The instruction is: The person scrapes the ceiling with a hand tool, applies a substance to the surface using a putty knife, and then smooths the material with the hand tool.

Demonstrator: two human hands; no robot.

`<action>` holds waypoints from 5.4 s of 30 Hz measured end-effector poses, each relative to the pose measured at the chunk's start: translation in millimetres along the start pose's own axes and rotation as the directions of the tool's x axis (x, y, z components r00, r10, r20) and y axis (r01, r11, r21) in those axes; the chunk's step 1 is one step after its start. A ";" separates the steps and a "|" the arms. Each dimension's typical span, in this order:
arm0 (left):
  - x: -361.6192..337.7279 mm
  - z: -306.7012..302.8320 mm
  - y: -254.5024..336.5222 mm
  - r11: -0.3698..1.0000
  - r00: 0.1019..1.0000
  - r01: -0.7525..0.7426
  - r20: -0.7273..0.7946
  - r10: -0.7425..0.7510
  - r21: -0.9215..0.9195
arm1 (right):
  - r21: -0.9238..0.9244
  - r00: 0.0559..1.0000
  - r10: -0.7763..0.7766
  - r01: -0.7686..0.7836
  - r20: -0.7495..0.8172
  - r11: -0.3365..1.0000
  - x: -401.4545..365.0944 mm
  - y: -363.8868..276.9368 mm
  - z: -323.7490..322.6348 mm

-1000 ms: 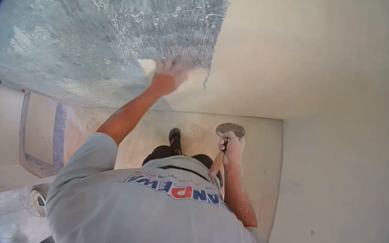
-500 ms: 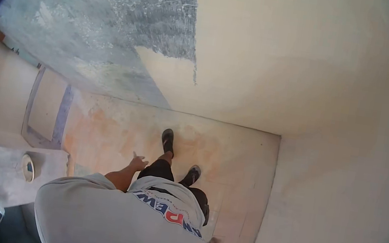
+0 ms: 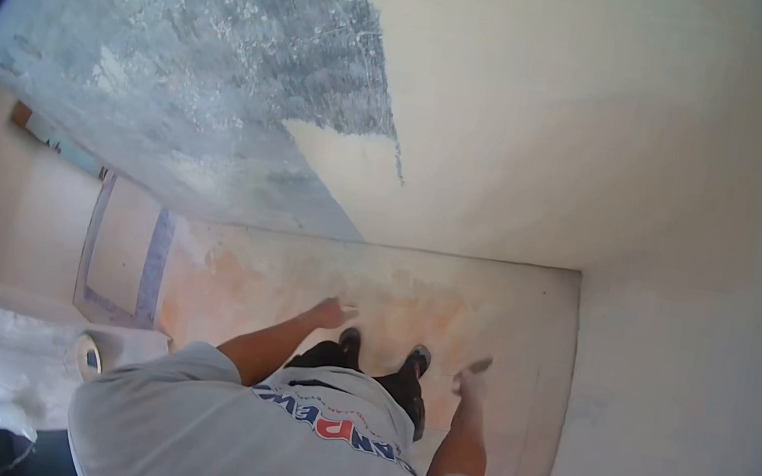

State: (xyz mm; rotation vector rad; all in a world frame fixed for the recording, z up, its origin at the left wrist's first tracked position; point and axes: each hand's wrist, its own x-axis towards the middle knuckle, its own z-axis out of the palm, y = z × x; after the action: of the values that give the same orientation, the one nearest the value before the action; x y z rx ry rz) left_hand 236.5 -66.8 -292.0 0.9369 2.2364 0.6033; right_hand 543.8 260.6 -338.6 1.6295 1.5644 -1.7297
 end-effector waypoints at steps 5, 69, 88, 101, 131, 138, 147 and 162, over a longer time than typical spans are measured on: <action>3.6 -44.4 79.9 0.977 0.984 -0.160 0.057 0.169 -0.144 | -0.059 0.947 -0.320 0.317 -0.041 0.947 -21.9 -158.1 73.6; 125.0 -285.2 -6.3 0.422 0.873 -0.254 -0.394 -0.286 -0.870 | 0.258 0.638 -0.686 0.769 -0.349 0.585 -73.0 -449.1 388.2; 121.2 -279.7 -7.2 0.578 0.820 -0.305 -0.517 -0.244 -0.757 | 0.192 0.651 -0.690 0.756 -0.317 0.625 -91.0 -457.2 382.2; 123.2 -298.8 4.4 0.579 0.813 -0.305 -0.523 -0.255 -0.756 | 0.212 0.663 -0.691 0.747 -0.287 0.630 -106.3 -478.3 376.0; 117.1 -290.8 -5.5 0.589 0.834 -0.282 -0.497 -0.239 -0.757 | 0.170 0.652 -0.708 0.757 -0.271 0.631 -102.0 -471.1 380.2; 113.5 -292.9 -2.1 0.659 0.796 -0.304 -0.564 -0.222 -0.688 | 0.212 0.621 -0.736 0.784 -0.271 0.584 -105.1 -467.5 380.7; 112.3 -299.1 7.0 0.590 0.799 -0.329 -0.551 -0.242 -0.737 | 0.242 0.644 -0.711 0.765 -0.284 0.597 -106.8 -468.9 382.4; 116.5 -297.2 5.5 0.613 0.775 -0.338 -0.581 -0.250 -0.714 | 0.246 0.643 -0.722 0.765 -0.255 0.595 -104.1 -478.3 378.8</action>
State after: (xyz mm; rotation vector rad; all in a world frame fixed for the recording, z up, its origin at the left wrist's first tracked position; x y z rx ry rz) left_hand -32.6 -24.7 -125.5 0.3002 2.0448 2.0089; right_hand -0.3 78.3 -106.5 1.2839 2.3687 -2.4569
